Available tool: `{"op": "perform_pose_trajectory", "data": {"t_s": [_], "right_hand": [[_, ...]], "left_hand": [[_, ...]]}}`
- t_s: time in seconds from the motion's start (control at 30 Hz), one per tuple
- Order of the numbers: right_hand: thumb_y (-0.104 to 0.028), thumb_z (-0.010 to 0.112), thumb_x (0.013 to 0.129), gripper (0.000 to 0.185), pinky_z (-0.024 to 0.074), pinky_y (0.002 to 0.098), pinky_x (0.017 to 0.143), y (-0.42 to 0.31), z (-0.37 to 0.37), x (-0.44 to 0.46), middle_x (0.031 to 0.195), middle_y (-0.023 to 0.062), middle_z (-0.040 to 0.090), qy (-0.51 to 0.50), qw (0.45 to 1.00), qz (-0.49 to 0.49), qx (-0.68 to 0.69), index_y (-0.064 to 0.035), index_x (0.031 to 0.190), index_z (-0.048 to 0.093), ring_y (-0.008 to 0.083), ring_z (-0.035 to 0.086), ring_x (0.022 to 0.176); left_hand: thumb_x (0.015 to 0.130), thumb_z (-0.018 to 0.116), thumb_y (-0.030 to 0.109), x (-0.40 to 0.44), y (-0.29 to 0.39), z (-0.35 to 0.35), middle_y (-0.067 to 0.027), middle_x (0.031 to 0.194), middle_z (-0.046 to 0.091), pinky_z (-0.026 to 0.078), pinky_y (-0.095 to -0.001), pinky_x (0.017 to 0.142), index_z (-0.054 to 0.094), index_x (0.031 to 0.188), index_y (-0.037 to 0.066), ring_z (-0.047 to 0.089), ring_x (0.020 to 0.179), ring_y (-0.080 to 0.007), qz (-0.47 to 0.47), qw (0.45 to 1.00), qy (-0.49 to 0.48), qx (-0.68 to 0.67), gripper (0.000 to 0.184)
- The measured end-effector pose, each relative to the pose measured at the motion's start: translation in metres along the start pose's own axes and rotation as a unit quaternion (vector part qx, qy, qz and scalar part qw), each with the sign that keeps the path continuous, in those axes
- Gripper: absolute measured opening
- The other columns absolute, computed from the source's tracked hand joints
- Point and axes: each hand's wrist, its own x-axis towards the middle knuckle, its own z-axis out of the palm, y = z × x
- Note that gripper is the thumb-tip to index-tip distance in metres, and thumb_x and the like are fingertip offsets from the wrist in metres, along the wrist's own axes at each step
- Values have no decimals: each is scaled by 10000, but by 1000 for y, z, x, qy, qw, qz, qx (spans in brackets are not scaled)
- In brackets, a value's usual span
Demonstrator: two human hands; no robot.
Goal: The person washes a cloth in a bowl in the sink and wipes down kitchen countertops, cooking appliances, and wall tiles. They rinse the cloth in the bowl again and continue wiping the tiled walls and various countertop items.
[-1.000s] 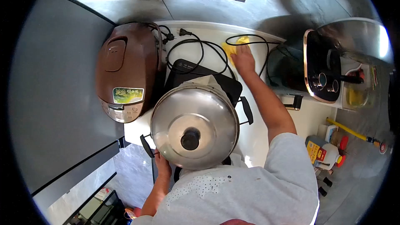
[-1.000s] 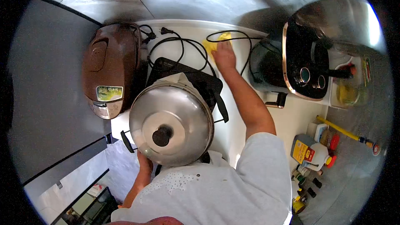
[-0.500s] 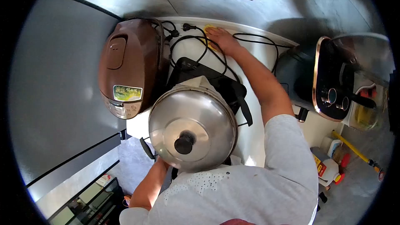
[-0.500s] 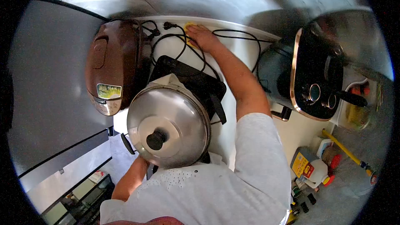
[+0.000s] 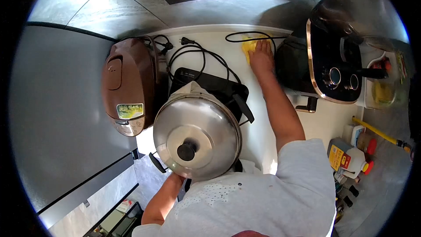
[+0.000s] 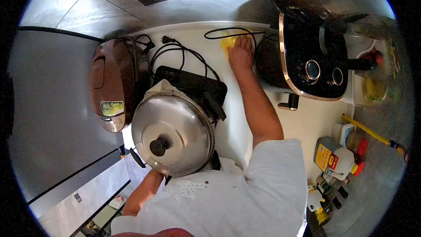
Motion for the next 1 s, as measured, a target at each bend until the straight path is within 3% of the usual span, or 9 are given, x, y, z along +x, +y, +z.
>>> {"op": "perform_pose_trajectory", "data": {"t_s": [0.07,0.13,0.27,0.47,0.6,0.73,0.93,0.97,1.0], "right_hand": [[-203,586,868,503,284,417,1098,-5,7,-8,1392,243,387,31,998,44,-36,41,1284,443,382,350,1311],[-179,583,863,501,285,419,1099,-7,0,-27,1378,246,398,-96,991,-83,31,42,1287,434,387,355,1303],[-93,564,853,447,291,422,1095,18,-37,-92,1396,238,379,-145,968,-178,105,38,1267,455,376,328,1326],[-161,578,867,495,252,415,1115,2,-28,-56,1392,234,388,-96,992,-57,-66,21,1306,441,360,327,1329],[-163,580,868,491,261,412,1110,19,5,-20,1394,242,391,-18,999,-35,-22,20,1302,442,386,327,1329],[-87,564,857,449,281,439,1098,40,-12,-78,1377,222,425,-38,983,-116,139,22,1282,469,361,330,1337],[3,554,809,534,253,459,1114,52,-49,-218,1402,214,385,-58,989,-95,102,-5,1326,424,383,311,1341],[0,549,808,553,240,462,1121,53,-52,-226,1415,210,369,-53,989,-94,100,-9,1341,404,384,304,1344],[0,549,808,553,240,462,1121,52,-55,-226,1415,210,369,-52,989,-92,101,-9,1341,404,384,304,1344]], "left_hand": [[925,537,376,-3,-1,-2,-38,1126,586,527,-349,806,490,1214,139,591,965,-176,-5,1000,-4,1,377],[924,538,377,-2,0,-3,-36,1126,587,529,-349,805,490,1215,142,591,964,-175,-7,1000,-11,8,377],[923,539,380,0,-4,-8,-33,1126,588,531,-347,802,490,1216,146,593,963,-173,-19,999,-24,10,378],[922,540,384,2,-12,-14,-28,1125,589,535,-345,797,490,1218,152,595,962,-170,-47,998,-45,4,380],[921,541,387,-6,-27,-12,-24,1125,590,537,-344,794,491,1219,156,596,961,-168,-80,994,-75,-4,381],[919,542,390,-19,-42,-4,-21,1124,591,539,-343,791,491,1220,160,597,960,-166,-117,986,-117,-22,382],[909,549,416,4,-47,-3,32,1157,588,552,-311,756,483,1256,198,595,987,-124,-98,989,-112,23,415],[914,555,396,0,-38,13,-16,1350,489,454,-405,989,409,1357,180,503,1198,-200,-68,988,-137,17,514],[914,555,396,1,-36,21,-16,1350,489,454,-405,989,409,1357,180,503,1198,-200,-68,988,-137,19,514]]}}
